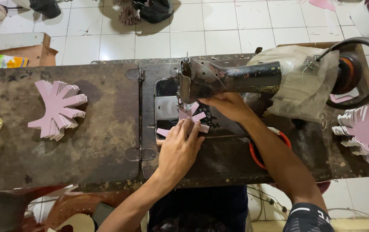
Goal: The person sews pink fabric cutouts on a treadle sewing machine, guiding each piece under the needle, then trims the thread with scissors and stacks the finished cutout with a pile on the table. They repeat this cycle with one cutout at a time, occasionally repositioning pieces on the machine bed.
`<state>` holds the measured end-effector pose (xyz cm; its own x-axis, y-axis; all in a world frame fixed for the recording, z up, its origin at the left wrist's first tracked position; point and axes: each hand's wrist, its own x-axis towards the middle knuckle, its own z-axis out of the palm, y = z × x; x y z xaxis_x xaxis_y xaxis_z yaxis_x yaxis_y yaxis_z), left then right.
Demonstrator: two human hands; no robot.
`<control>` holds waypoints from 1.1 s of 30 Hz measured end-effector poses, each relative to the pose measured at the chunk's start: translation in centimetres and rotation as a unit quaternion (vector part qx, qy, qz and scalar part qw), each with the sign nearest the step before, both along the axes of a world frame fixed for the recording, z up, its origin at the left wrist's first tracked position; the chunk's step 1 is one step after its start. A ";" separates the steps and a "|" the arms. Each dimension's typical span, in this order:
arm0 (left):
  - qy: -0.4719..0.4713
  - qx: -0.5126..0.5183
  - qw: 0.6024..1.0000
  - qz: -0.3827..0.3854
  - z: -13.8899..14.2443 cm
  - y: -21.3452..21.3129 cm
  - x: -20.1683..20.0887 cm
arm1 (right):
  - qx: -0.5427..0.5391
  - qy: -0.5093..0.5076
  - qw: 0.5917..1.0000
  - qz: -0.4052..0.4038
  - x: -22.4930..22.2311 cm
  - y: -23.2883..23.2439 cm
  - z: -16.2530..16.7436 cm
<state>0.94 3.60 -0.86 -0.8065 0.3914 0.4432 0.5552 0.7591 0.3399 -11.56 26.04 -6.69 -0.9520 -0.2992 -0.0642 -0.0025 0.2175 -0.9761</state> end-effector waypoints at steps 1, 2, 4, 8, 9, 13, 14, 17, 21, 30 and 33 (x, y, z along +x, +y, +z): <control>0.000 -0.001 1.000 0.003 0.0 0.1 0.0 | 0.001 0.011 1.000 0.002 0.2 -0.1 0.3; -0.001 -0.002 1.000 0.006 0.0 0.1 0.0 | 0.011 0.006 1.000 -0.003 0.3 -0.1 0.6; 0.005 -0.009 1.000 0.011 0.1 0.2 -0.1 | 0.032 -0.003 0.999 -0.014 0.4 -0.1 1.1; 0.012 -0.018 1.000 0.011 0.0 0.4 -0.3 | 0.051 -0.035 0.998 -0.031 0.5 -0.3 1.2; 0.009 -0.017 1.000 0.014 0.0 0.5 -0.3 | 0.049 -0.056 0.997 -0.038 0.5 -0.3 1.1; -0.007 -0.011 1.000 0.021 0.0 0.5 -0.4 | 0.052 -0.012 0.999 -0.008 0.4 -0.1 0.8; -0.013 -0.009 1.000 0.022 0.0 0.4 -0.5 | 0.040 -0.010 0.999 -0.006 0.3 -0.1 0.7; 0.003 0.003 1.000 0.022 0.1 0.0 -0.6 | 0.007 -0.013 1.000 0.003 0.5 -0.2 0.8; 0.021 0.002 0.999 0.036 0.3 -0.7 -0.6 | 0.019 -0.037 0.999 0.000 0.7 -0.4 1.5; -0.025 -0.034 0.998 0.046 -0.2 -3.8 -2.8 | 0.115 -0.047 0.992 -0.028 1.1 -1.0 3.4; -0.042 -0.037 0.998 0.020 -1.0 -5.0 -5.1 | 0.134 -0.072 0.988 -0.024 1.1 -0.8 3.7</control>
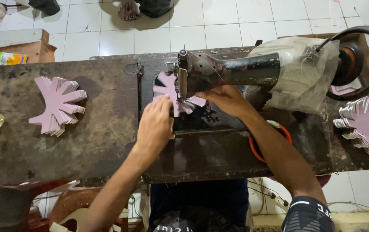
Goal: The person sews pink fabric cutouts on a treadle sewing machine, guiding each piece under the needle, then trims the thread with scissors and stacks the finished cutout with a pile on the table. They repeat this cycle with one cutout at a time, occasionally repositioning pieces on the machine bed.
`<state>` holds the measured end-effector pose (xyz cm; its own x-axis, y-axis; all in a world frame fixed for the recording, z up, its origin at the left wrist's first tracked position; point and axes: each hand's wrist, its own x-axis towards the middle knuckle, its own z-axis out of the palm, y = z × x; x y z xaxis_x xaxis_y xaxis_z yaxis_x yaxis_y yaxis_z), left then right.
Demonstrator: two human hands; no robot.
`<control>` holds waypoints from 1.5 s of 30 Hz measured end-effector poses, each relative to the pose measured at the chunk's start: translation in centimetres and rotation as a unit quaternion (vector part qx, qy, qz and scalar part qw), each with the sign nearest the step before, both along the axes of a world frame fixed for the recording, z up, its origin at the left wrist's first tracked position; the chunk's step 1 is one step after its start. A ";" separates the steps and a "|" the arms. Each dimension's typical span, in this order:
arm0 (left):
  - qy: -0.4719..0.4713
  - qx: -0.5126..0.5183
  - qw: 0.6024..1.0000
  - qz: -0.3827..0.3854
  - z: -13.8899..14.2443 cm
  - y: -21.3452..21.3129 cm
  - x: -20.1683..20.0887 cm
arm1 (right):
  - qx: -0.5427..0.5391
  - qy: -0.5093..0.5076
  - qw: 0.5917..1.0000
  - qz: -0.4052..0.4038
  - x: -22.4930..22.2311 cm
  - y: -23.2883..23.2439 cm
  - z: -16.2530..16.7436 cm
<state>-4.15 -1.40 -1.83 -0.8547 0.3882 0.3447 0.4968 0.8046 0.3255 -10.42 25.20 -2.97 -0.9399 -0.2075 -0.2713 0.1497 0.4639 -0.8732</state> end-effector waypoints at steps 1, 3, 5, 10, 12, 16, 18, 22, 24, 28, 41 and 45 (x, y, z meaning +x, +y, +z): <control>0.003 0.007 1.000 -0.008 -0.2 -0.4 -0.8 | 0.003 -0.016 1.000 0.000 0.0 0.0 0.0; 0.007 0.011 0.999 -0.033 -0.6 -0.7 -2.3 | -0.005 0.001 1.000 0.010 0.0 0.1 0.0; 0.001 0.002 0.998 -0.061 -0.7 -0.9 -3.2 | -0.050 0.045 0.997 0.036 0.1 0.0 -0.1; -0.032 0.052 0.994 -0.095 0.1 -0.8 -3.7 | -0.015 0.036 0.999 0.026 0.0 0.0 -0.4; -0.041 0.075 0.992 -0.093 0.4 -0.6 -3.6 | -0.097 0.058 0.993 0.037 -0.1 -0.1 -0.6; -0.043 0.086 0.991 -0.091 0.4 -0.4 -3.7 | -0.214 0.043 0.975 0.041 -0.1 -0.2 -0.8; -0.048 0.085 0.991 -0.095 0.3 -0.4 -4.0 | -0.216 0.057 0.974 0.040 -0.1 -0.3 -0.8; -0.056 0.070 0.990 -0.113 0.5 -0.7 -4.6 | -0.195 0.064 0.978 0.044 -0.1 -0.3 -0.9; -0.043 0.039 0.993 -0.107 0.7 -0.8 -4.6 | -0.244 0.079 0.965 0.058 -0.1 -0.4 -0.9; 0.023 -0.050 0.997 -0.056 0.8 -1.0 -3.7 | -0.181 0.077 0.979 0.053 -0.1 -0.2 -1.0; -0.022 0.031 0.998 -0.046 3.5 0.8 3.9 | -0.050 0.057 0.997 0.026 -0.1 0.5 -2.3; -0.044 0.046 0.995 -0.072 4.3 2.4 4.9 | -0.115 0.121 0.985 0.050 -0.4 0.4 -3.0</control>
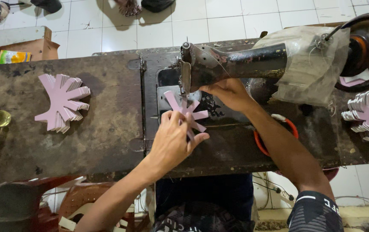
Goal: The person sews pink fabric cutouts on a treadle sewing machine, guiding each piece under the needle, then trims the thread with scissors and stacks the finished cutout with a pile on the table. They repeat this cycle with one cutout at a time, occasionally repositioning pieces on the machine bed.
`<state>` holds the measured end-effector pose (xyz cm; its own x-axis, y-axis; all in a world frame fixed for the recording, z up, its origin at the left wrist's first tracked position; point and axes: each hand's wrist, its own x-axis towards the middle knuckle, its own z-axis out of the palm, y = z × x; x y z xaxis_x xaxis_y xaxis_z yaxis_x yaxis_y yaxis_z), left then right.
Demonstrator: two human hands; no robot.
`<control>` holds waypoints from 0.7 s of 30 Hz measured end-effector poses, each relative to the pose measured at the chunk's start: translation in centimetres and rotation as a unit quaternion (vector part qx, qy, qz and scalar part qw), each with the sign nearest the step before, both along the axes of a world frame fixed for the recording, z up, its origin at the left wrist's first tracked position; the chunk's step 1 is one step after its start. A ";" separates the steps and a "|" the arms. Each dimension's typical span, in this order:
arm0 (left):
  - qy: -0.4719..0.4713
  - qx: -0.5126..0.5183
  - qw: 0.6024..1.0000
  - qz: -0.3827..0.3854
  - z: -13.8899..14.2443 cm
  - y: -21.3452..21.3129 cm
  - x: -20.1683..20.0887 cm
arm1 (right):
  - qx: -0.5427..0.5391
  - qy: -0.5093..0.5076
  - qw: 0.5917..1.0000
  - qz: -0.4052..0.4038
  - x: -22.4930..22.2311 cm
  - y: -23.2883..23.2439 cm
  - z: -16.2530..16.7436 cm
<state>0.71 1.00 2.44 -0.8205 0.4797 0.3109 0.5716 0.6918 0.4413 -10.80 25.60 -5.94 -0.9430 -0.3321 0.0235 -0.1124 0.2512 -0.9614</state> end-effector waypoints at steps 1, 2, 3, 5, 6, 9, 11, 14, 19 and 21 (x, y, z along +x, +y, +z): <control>-0.001 0.020 1.000 0.000 0.0 0.3 0.1 | -0.034 0.037 0.999 0.017 -0.1 0.0 -0.2; -0.003 0.039 0.999 0.001 -0.2 0.5 0.2 | -0.026 0.027 0.999 0.013 -0.1 -0.1 -0.4; -0.005 0.038 0.999 0.001 -0.3 0.5 0.2 | -0.018 0.019 1.000 0.009 -0.2 0.0 -0.5; -0.013 0.034 0.999 0.001 -0.8 0.4 0.0 | -0.011 0.010 1.000 0.003 -0.3 0.1 -0.8; 0.020 0.031 0.999 0.002 -1.1 0.4 0.0 | -0.012 0.010 1.000 0.001 -0.2 0.1 -0.9; 0.079 0.026 0.997 0.008 -1.9 0.3 -0.1 | -0.066 0.005 0.998 0.005 -0.3 -0.1 -0.9; 0.061 0.029 0.998 0.013 -2.3 0.3 0.0 | -0.067 0.010 0.998 0.003 -0.3 -0.2 -0.7; 0.066 0.030 0.997 0.018 -2.4 0.6 0.2 | 0.012 0.003 1.000 -0.010 -0.3 0.0 -0.3; 0.076 -0.006 0.997 0.023 -2.1 0.8 0.5 | 0.040 -0.036 0.998 -0.025 -0.2 0.2 0.2; 0.073 -0.013 0.997 0.030 -2.0 0.8 0.5 | 0.050 -0.055 0.997 -0.026 -0.2 0.3 0.3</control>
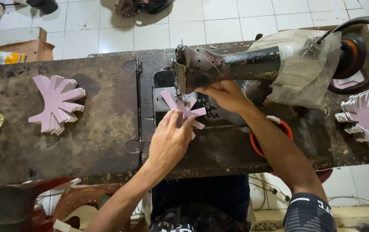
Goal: The person sews pink fabric cutouts on a treadle sewing machine, guiding each piece under the needle, then trims the thread with scissors and stacks the finished cutout with a pile on the table. They repeat this cycle with one cutout at a time, occasionally repositioning pieces on the machine bed.
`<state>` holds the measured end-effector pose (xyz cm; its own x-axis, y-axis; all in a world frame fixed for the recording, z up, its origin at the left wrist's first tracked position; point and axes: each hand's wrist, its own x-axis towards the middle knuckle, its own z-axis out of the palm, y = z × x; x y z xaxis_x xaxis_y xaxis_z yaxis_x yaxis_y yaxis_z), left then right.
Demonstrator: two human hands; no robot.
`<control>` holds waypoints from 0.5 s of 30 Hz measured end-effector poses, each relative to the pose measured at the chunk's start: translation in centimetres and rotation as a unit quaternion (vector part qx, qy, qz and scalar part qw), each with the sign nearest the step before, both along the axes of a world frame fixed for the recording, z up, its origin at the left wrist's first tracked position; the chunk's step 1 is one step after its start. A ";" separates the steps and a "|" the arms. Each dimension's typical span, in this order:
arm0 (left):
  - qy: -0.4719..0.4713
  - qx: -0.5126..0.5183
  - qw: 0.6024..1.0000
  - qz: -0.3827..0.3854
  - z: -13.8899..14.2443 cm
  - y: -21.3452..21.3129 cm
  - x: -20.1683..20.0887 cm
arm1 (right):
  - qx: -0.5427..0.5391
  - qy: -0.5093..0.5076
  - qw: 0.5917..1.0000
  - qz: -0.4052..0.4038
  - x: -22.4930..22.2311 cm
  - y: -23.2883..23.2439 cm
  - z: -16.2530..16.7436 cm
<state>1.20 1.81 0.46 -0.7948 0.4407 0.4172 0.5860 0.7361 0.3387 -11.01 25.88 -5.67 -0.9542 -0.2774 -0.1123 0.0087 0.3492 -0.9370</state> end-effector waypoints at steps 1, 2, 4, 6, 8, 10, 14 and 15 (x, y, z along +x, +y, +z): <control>0.000 -0.005 1.000 0.004 0.0 0.0 0.0 | 0.004 -0.012 1.000 -0.001 0.1 0.0 0.0; 0.002 -0.009 1.000 0.008 0.1 0.0 0.0 | -0.024 0.016 0.999 0.012 0.0 -0.1 0.0; 0.001 -0.016 1.000 0.005 0.1 0.1 0.0 | -0.079 0.074 0.993 0.041 0.0 -0.2 -0.1; 0.005 -0.024 1.000 0.004 0.1 0.1 0.1 | -0.099 0.068 0.992 0.046 -0.1 -0.3 -0.2; 0.015 -0.032 0.999 0.004 0.1 0.1 0.2 | -0.084 0.045 0.995 0.036 0.0 -0.4 -0.2; 0.013 -0.026 1.000 0.001 0.1 0.2 0.1 | -0.032 0.010 0.999 0.011 0.1 -0.2 -0.1; -0.003 -0.012 1.000 0.005 0.0 0.5 0.2 | -0.091 0.052 0.994 0.033 0.2 -0.3 0.1; -0.003 -0.012 1.000 0.005 0.0 0.6 0.2 | -0.101 0.048 0.993 0.033 0.2 -0.4 0.1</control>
<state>1.36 2.36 0.43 -0.8017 0.4424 0.4020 0.5766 0.7497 0.3248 -10.83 25.47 -5.56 -0.9365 -0.3480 0.0423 -0.1004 0.1506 -0.9835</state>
